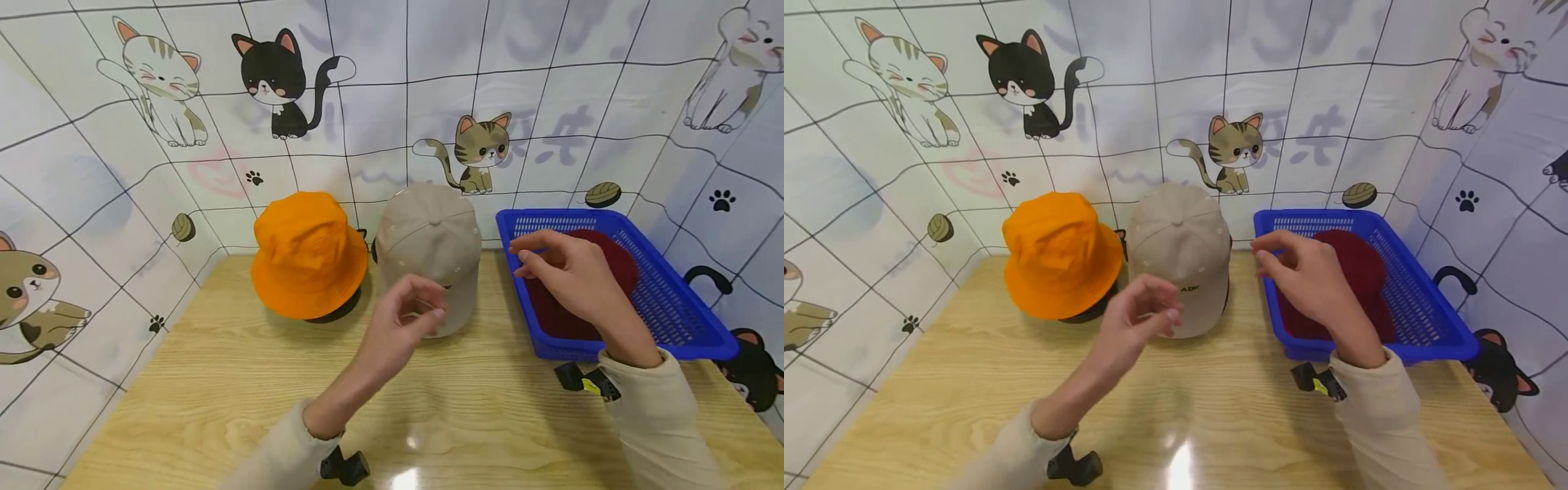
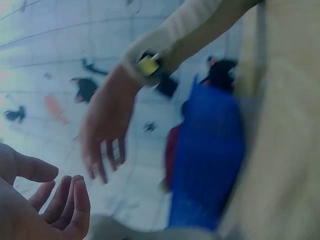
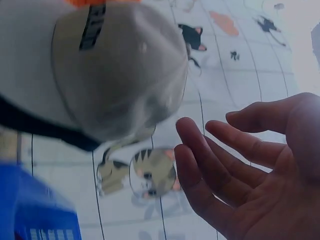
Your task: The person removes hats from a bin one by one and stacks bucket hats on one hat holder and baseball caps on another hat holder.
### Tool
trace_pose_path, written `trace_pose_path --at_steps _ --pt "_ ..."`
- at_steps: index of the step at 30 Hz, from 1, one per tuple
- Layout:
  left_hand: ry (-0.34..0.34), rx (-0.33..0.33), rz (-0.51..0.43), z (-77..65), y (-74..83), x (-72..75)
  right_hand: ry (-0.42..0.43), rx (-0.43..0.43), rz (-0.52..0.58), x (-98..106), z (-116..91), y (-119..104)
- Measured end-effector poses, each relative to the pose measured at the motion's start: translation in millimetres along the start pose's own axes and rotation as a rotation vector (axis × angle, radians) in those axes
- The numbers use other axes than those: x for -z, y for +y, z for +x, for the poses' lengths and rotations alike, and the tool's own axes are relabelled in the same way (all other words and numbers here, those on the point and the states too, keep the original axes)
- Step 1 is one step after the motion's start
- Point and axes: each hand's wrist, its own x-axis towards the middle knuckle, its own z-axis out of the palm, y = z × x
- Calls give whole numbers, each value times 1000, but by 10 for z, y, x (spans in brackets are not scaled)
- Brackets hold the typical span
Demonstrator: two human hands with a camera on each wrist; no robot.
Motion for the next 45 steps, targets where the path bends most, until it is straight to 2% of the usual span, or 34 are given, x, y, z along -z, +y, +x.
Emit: trace_pose_path --at_steps 4,9,16,21,26,31,40,45 --pt "-123 88 8 6 -227 -403 13 -42 -49 175 -40 230" --pt "-166 195 40 148 -483 -805 -19 -137 -141 400 -42 501" --pt "-126 264 92 386 -693 -1162 -167 -230 -299 591 -25 802" --pt "-48 295 117 557 -781 -1339 -187 -239 -380 602 7 938" --pt "-42 272 166 636 -900 -1446 -188 -271 -415 599 -13 1027" --pt "-75 237 147 638 -988 -1454 -166 -279 -413 630 -38 1067" --pt "-52 226 127 639 -1000 -1451 -119 -275 -426 610 -37 1101" --pt "-55 233 118 629 -1005 -1458 -63 -286 -430 607 -57 1080"
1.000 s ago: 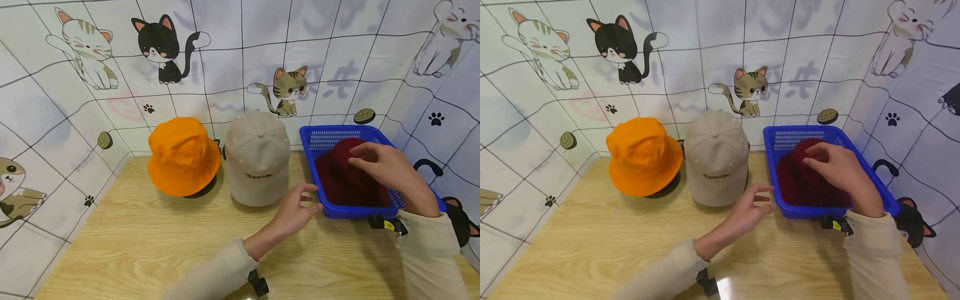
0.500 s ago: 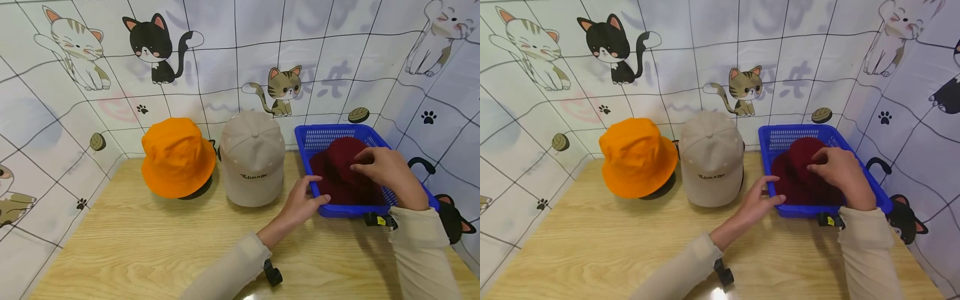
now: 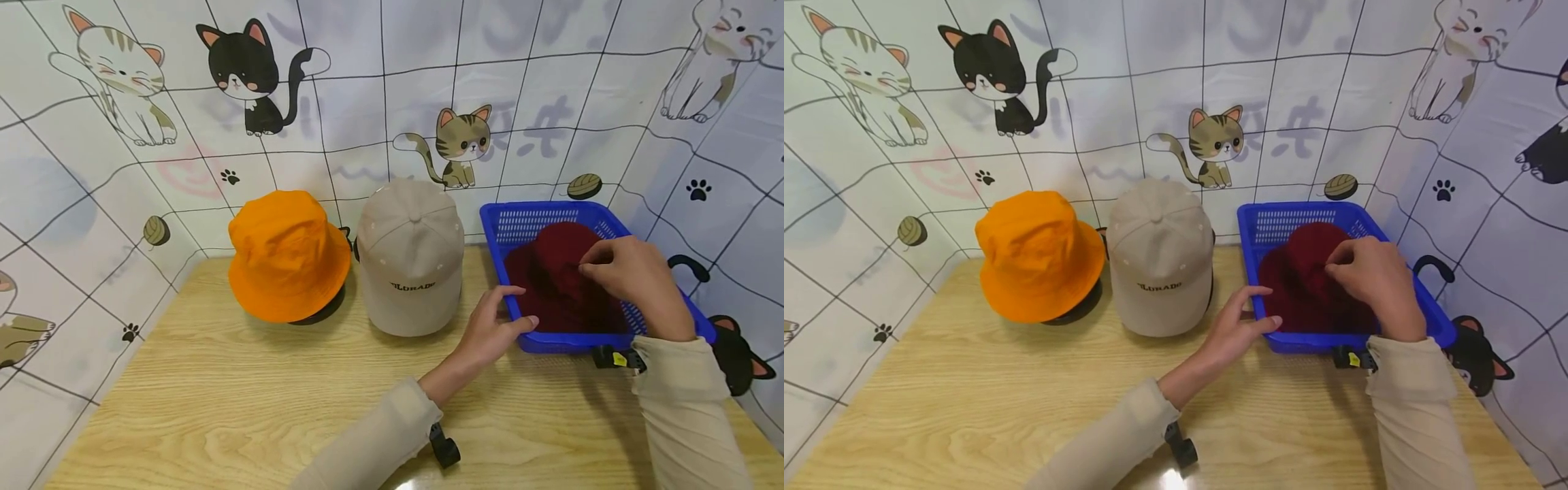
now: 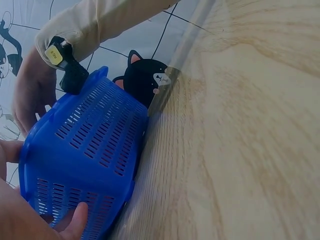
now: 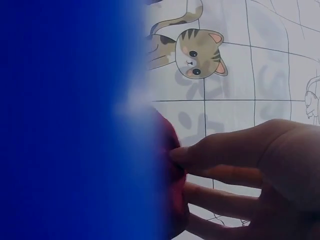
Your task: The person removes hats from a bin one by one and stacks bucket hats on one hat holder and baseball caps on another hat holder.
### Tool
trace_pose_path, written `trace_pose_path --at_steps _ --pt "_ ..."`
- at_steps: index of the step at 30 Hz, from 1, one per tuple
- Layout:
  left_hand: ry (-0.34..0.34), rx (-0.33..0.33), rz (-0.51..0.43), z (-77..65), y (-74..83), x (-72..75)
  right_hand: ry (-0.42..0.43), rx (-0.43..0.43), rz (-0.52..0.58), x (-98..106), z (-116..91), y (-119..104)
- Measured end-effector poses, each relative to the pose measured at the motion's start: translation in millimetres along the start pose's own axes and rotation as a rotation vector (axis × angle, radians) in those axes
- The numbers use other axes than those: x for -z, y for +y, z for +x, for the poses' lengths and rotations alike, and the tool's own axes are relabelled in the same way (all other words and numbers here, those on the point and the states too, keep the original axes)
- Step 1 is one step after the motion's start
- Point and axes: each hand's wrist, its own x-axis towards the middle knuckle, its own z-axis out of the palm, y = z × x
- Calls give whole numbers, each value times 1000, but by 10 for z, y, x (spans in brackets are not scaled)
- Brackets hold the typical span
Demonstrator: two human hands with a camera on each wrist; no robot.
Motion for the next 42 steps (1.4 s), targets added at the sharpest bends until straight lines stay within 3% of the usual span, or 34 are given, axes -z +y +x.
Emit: trace_pose_path --at_steps 10,14,23,26,30,33,40,42 --pt "-10 6 -40 -4 6 17 193 -147 129 72 -71 -75" --pt "-20 12 -44 -5 9 28 228 -185 264 118 -83 -63" --pt "-21 18 -55 -1 4 35 229 -226 573 170 -109 -56" --pt "-19 22 -58 -6 7 36 235 -246 550 175 -109 -37" --pt "-20 23 -70 -16 13 36 213 -211 538 161 -89 -11" --pt "-22 26 -78 -22 16 34 216 -189 617 159 -80 -8" --pt "-33 39 -84 -34 27 34 273 -245 642 182 -107 -32" --pt "-32 39 -85 -41 33 38 283 -231 752 193 -110 -32"
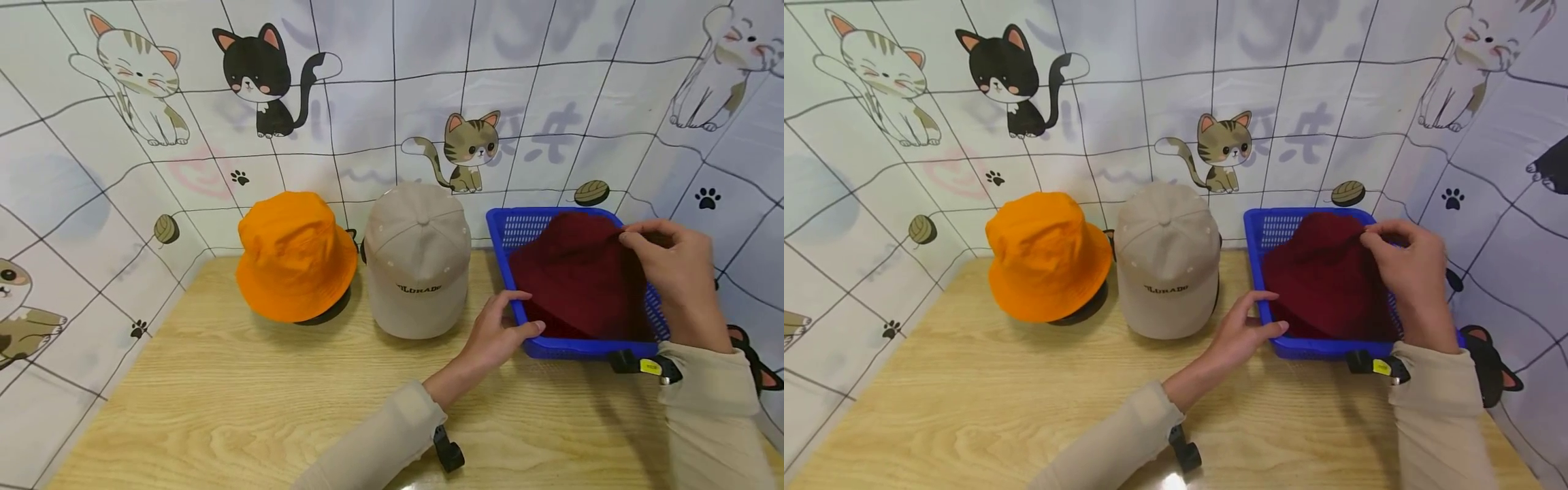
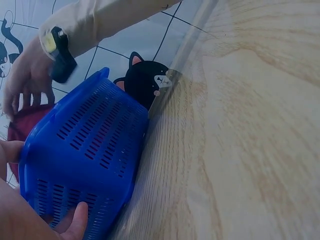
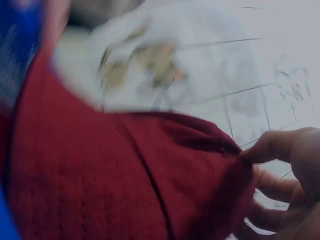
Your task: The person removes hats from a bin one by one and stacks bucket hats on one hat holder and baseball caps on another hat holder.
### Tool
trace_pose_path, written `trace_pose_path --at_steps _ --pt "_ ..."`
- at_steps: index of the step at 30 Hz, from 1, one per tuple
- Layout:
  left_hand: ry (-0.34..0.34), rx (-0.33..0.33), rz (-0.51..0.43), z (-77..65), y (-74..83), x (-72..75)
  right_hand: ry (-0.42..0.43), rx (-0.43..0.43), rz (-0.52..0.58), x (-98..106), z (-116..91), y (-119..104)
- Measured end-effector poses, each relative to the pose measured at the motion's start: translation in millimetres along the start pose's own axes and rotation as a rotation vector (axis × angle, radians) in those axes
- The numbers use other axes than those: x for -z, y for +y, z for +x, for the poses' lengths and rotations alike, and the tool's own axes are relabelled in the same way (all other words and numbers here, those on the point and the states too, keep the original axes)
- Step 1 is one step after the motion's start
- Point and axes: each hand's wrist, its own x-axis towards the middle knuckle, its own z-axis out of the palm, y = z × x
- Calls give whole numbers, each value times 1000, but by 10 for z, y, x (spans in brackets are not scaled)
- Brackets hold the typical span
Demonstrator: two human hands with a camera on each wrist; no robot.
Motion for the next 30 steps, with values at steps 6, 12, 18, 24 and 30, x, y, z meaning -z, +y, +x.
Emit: trace_pose_path --at_steps 6,12,18,24,30 --pt "3 11 -5 -16 3 -3 -12 6 322 30 -3 4" --pt "4 22 8 -2 -5 -2 46 33 451 32 -19 -27" --pt "2 21 12 3 -20 -3 164 9 523 20 -7 -67" --pt "1 22 -1 9 -24 -15 298 119 609 0 -9 -127" --pt "-7 23 -15 12 -9 -17 334 267 688 35 -74 -235"
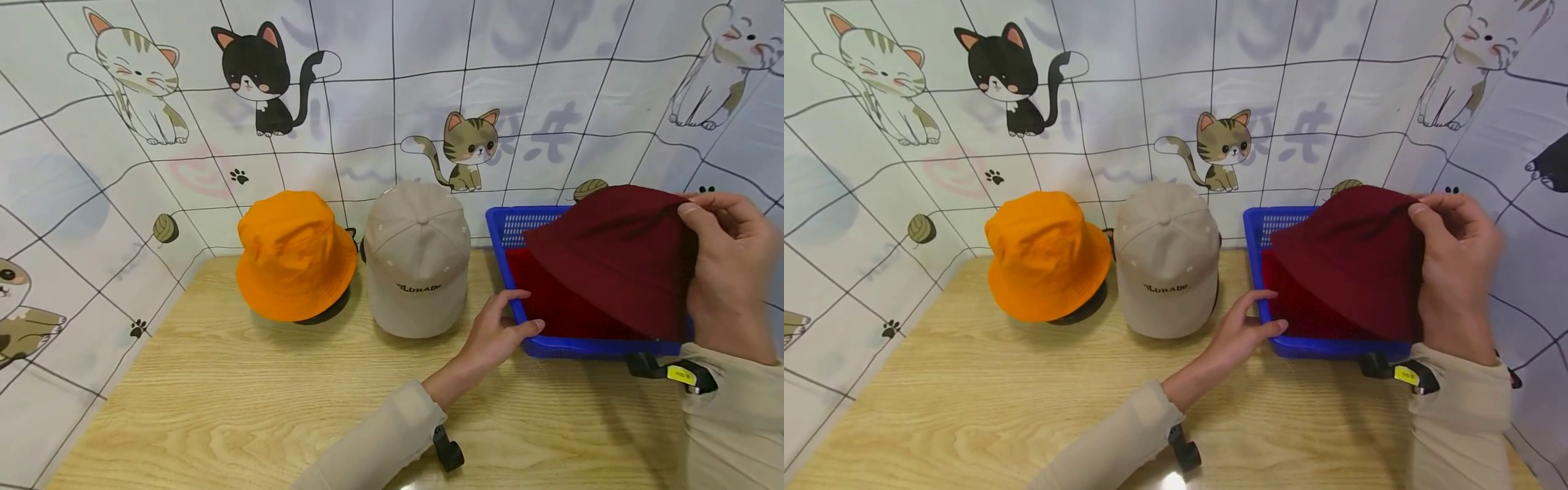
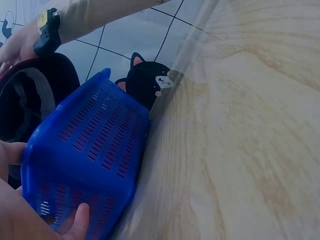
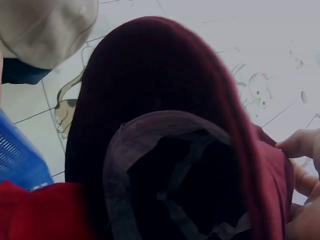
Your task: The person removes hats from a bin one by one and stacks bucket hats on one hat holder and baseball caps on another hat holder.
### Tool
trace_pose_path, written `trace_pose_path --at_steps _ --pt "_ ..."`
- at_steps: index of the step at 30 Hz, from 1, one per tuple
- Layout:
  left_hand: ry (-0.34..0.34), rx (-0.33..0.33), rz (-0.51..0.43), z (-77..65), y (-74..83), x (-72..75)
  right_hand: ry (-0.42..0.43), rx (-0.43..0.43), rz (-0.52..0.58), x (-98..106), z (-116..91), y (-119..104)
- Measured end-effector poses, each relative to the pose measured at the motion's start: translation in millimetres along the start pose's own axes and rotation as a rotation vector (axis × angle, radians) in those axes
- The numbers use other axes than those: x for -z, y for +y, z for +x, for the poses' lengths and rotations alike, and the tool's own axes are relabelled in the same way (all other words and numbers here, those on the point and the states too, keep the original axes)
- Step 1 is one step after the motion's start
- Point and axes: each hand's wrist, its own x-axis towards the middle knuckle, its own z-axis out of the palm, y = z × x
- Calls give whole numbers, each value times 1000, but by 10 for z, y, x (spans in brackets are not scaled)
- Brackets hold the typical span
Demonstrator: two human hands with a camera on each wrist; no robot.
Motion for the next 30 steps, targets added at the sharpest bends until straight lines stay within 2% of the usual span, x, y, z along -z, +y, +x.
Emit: trace_pose_path --at_steps 3,5,10,15,17,20,23,26,28,30 --pt "-8 0 18 -2 13 9 -23 22 28 -28 -40 -72" --pt "-2 -20 73 -7 32 18 -54 3 2 -45 -80 -113" --pt "46 -76 226 -48 136 35 -223 -48 -113 -85 -163 -162" --pt "81 -74 174 -115 282 59 -423 -101 -96 -99 -197 -178" --pt "79 -77 128 -139 332 65 -466 -121 -123 -88 -207 -192" --pt "78 -83 40 -167 390 68 -505 -140 -225 -62 -207 -223" --pt "89 -70 -86 -179 417 68 -554 -134 -426 -26 -193 -260" --pt "76 -46 -250 -162 410 59 -612 -132 -617 25 -173 -298" --pt "58 -38 -368 -134 391 54 -630 -144 -645 64 -148 -304" --pt "45 -25 -493 -101 369 52 -604 -158 -654 109 -117 -288"
